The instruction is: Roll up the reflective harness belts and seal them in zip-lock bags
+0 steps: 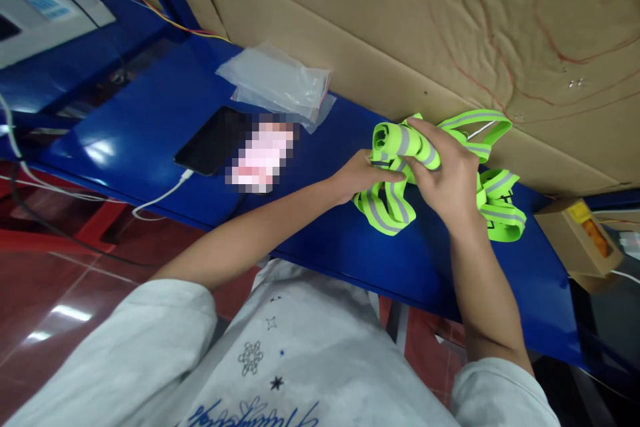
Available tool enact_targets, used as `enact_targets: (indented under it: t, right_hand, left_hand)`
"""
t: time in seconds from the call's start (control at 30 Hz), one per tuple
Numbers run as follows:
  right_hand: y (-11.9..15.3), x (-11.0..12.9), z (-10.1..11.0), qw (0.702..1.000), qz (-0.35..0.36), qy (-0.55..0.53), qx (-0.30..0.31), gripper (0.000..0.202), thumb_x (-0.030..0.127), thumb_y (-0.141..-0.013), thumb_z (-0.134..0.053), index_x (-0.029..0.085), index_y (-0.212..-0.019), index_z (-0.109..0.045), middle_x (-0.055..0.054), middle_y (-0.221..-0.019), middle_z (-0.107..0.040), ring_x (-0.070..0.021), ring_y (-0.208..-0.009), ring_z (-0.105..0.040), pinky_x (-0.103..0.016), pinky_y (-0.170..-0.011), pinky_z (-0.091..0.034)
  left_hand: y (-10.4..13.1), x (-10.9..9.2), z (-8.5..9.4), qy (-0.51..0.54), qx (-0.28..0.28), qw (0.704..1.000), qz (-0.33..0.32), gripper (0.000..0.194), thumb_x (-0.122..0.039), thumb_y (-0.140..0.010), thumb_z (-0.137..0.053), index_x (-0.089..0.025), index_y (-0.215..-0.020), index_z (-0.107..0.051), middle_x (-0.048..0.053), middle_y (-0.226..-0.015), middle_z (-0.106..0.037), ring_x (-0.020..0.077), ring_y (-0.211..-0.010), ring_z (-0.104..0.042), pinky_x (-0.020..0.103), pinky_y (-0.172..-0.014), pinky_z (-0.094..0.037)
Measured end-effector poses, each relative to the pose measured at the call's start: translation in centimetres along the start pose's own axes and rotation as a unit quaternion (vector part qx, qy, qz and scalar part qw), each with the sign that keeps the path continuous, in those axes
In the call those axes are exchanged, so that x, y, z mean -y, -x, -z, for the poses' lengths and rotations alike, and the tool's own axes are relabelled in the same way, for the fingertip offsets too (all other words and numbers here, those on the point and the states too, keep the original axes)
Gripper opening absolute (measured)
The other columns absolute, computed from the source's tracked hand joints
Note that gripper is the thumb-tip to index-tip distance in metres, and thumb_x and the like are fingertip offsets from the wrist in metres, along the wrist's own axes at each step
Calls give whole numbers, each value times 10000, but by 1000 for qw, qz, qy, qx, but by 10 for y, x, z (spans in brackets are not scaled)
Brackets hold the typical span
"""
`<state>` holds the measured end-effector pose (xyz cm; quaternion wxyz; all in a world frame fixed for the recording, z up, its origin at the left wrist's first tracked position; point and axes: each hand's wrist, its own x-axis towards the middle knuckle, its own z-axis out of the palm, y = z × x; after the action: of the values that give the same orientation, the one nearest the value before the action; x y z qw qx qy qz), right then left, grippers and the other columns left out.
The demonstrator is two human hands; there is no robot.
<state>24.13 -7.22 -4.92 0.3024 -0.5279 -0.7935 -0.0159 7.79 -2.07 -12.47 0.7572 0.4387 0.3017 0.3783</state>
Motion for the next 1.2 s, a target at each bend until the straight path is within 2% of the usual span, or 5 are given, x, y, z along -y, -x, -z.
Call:
enact_targets:
  t: [0.23, 0.4, 0.6, 0.83, 1.2]
  right_hand:
    - [3, -7, -15, 996, -34, 76, 5, 678, 106, -948, -507, 382, -1565, -561, -48, -1637, -543, -340, -1489, -571, -557, -1149, -588]
    - [2, -12, -24, 997, -29, 68, -12, 708, 47, -948, -421, 351, -1571, -565, -77, -1650, -506, -333, -1562, -483, -592, -1260, -482]
    - [1, -33, 2, 978, 33, -117, 167, 907, 452, -972, -695, 347, -1743, -229, -83, -1822, -218, -330, -1684, -275, -608, -1325, -369]
    - [-4, -33, 7, 951, -131, -269, 76, 633, 762, -903, -700, 281, -1314, -701, -62, -1314, -759, -280, -1190, -737, -495, -1037, -635]
    - [-6, 1, 5, 915, -201, -349, -24, 500, 653, -782, -865, 265, -1066, -727, -30, -1094, -808, -290, -993, -784, -530, -934, -682]
  left_hand:
    - [1, -17, 9, 98, 86, 991, 26, 427, -197, -599, -954, -195, -974, -751, 57, -952, -812, 318, -1000, -791, 478, -971, -621]
    - [7, -27, 10, 123, 143, 982, 19, 513, -500, -703, -978, -212, -1058, -747, 81, -1016, -825, 316, -987, -807, 426, -875, -657]
    - [-3, -25, 16, 107, 69, 991, 48, 506, -324, -673, -990, -177, -1108, -780, 123, -1138, -833, 352, -1053, -806, 460, -904, -682]
    - [5, -29, 15, 21, 149, 989, 11, 596, -323, -590, -1035, -169, -1112, -790, 124, -1103, -831, 301, -985, -815, 401, -866, -670]
    - [5, -26, 16, 40, 156, 986, -35, 842, -316, -541, -1054, -269, -1274, -641, 65, -1191, -779, 331, -1115, -779, 409, -868, -649]
